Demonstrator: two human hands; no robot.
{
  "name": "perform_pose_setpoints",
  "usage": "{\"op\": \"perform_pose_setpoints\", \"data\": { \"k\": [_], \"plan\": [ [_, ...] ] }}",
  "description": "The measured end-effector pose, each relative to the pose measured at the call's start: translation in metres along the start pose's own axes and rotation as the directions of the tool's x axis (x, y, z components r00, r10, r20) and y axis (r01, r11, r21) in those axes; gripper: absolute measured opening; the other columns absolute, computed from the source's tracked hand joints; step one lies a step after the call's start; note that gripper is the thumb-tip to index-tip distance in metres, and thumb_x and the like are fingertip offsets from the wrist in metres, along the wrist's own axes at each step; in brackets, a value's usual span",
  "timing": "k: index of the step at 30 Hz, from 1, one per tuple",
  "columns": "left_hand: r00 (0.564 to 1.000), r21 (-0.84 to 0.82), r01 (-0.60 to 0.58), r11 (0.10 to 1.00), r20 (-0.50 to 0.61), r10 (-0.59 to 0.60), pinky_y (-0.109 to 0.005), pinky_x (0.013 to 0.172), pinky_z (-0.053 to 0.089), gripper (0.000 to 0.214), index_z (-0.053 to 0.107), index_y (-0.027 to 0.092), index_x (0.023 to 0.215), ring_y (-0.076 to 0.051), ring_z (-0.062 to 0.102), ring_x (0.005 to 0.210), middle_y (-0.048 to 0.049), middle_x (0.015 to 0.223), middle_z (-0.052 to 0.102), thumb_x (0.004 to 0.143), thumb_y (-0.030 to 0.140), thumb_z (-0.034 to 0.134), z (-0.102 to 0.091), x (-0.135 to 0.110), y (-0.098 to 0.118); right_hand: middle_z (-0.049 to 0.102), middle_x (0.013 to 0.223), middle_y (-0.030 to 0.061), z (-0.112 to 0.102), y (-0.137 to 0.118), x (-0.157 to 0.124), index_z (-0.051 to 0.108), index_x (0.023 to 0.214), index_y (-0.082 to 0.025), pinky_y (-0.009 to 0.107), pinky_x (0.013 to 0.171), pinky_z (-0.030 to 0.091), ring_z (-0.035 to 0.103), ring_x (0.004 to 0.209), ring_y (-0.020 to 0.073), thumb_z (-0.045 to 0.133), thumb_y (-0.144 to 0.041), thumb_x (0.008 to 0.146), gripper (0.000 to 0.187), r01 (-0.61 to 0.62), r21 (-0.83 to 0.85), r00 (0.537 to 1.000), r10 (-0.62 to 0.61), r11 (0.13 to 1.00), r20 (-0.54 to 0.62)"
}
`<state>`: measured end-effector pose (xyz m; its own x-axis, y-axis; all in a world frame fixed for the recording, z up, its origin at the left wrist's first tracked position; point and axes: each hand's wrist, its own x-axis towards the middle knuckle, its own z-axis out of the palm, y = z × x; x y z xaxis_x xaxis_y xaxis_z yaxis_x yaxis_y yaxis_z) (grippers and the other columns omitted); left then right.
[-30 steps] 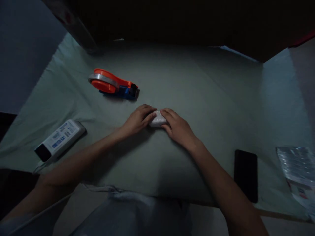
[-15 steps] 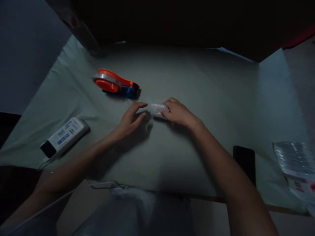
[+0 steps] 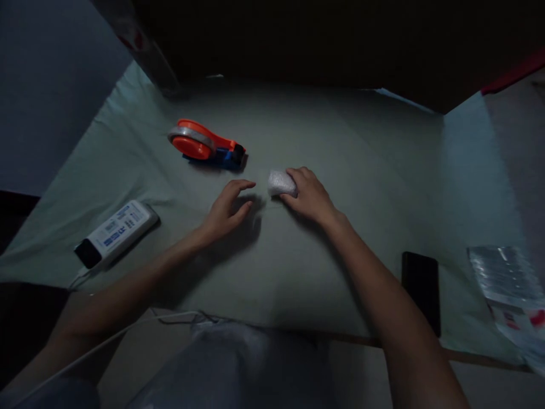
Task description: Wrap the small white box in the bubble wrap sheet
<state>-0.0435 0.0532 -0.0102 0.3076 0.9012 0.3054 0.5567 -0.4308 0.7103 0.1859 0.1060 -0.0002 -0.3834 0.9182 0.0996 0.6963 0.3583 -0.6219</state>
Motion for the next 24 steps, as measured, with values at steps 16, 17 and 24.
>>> {"op": "perform_pose_setpoints", "data": {
  "k": [16, 17, 24],
  "plan": [
    [0.930, -0.485, 0.326, 0.811, 0.317, -0.184, -0.040, 0.101, 0.041, 0.074, 0.034, 0.022, 0.135, -0.024, 0.050, 0.118, -0.0120, 0.130, 0.048, 0.073, 0.033, 0.072, 0.016, -0.015, 0.028, 0.065, 0.065, 0.0038, 0.026, -0.023, -0.054, 0.065, 0.079, -0.019, 0.027, 0.048, 0.045, 0.058, 0.053, 0.0153, 0.050, -0.070, 0.075, 0.053, -0.597, 0.769, 0.787, 0.350, 0.229, 0.507],
    [0.920, -0.524, 0.367, 0.769, 0.326, -0.217, -0.039, 0.099, 0.042, 0.073, 0.036, 0.021, 0.132, -0.023, 0.053, 0.113, -0.0114, 0.124, 0.051, 0.071, 0.033, 0.074, 0.017, -0.015, 0.029, 0.067, 0.068, 0.0047, 0.025, -0.023, -0.055, 0.065, 0.083, -0.019, 0.028, 0.050, 0.046, 0.060, 0.056, 0.0160, 0.047, -0.073, 0.076, 0.057, -0.583, 0.771, 0.797, 0.366, 0.256, 0.480],
    [0.841, -0.661, 0.540, 0.521, 0.448, -0.305, -0.030, 0.082, 0.045, 0.064, 0.041, 0.022, 0.117, -0.016, 0.057, 0.092, -0.0056, 0.110, 0.053, 0.064, 0.028, 0.077, 0.011, -0.014, 0.035, 0.069, 0.094, 0.0026, 0.002, -0.031, -0.071, 0.065, 0.096, -0.025, 0.032, 0.083, 0.049, 0.064, 0.090, 0.0157, 0.064, -0.048, 0.080, 0.029, -0.220, 0.731, 0.937, 0.349, 0.646, -0.027]
  ]
}}
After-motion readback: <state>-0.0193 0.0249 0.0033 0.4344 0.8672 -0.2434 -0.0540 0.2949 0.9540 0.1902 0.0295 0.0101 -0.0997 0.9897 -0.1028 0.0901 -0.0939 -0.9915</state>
